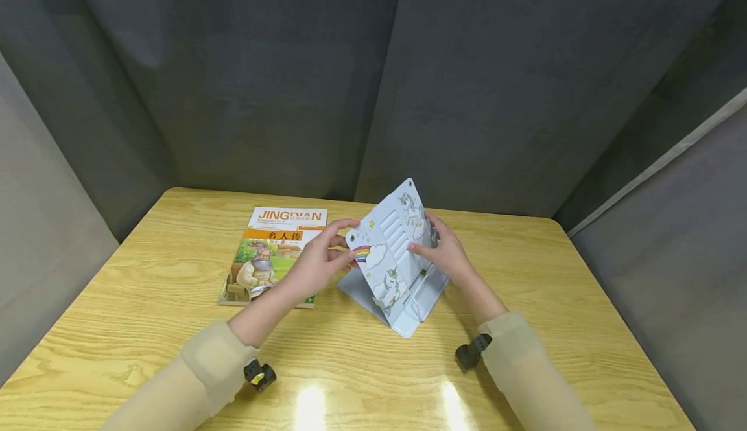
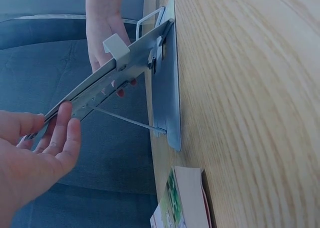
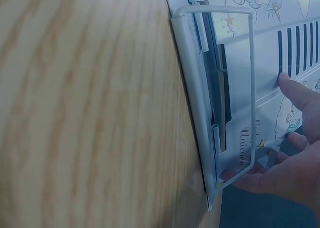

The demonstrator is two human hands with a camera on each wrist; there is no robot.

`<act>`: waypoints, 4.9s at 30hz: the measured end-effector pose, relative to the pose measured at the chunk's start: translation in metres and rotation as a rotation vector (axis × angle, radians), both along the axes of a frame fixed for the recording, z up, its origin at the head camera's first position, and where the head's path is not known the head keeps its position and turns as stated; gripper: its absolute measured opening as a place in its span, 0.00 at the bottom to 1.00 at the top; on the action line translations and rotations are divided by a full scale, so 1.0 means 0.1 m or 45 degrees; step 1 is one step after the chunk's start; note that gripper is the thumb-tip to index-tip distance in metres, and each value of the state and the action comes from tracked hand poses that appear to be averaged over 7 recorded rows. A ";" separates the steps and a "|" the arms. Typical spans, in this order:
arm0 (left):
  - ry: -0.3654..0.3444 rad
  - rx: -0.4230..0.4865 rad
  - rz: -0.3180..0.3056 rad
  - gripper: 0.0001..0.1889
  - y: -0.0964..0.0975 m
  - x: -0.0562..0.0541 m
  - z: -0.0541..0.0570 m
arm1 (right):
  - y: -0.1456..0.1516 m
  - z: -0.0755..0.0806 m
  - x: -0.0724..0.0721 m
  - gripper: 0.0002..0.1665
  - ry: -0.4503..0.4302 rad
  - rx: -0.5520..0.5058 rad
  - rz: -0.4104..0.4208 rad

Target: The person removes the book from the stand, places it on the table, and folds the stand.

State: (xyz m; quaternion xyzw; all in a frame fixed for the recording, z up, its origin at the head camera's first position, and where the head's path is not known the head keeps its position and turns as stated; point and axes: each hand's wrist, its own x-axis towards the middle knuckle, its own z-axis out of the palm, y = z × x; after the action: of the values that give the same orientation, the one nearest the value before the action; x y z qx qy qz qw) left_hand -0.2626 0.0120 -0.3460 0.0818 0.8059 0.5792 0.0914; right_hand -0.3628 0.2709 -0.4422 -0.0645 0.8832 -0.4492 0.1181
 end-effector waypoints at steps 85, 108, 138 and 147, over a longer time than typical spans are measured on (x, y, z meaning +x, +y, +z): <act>-0.008 0.071 -0.010 0.24 0.08 0.25 0.09 | -0.05 -0.01 -0.23 0.55 -0.085 -0.128 0.300; 0.281 -0.183 -0.013 0.26 0.00 0.19 0.05 | -0.09 0.00 0.01 0.50 0.178 -0.142 0.323; 0.384 -0.194 -0.210 0.33 -0.10 0.04 -0.04 | -0.31 0.25 0.89 0.65 0.137 0.009 0.432; 0.395 -0.240 -0.170 0.33 -0.10 0.04 -0.07 | -0.31 0.25 0.85 0.64 0.167 0.051 0.444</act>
State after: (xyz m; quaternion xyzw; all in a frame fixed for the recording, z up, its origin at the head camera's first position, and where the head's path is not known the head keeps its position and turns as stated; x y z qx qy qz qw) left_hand -0.2587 0.0022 -0.3532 0.2146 0.8538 0.4742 0.0114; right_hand -0.2777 0.2400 -0.4169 -0.2432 0.8732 -0.3992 0.1376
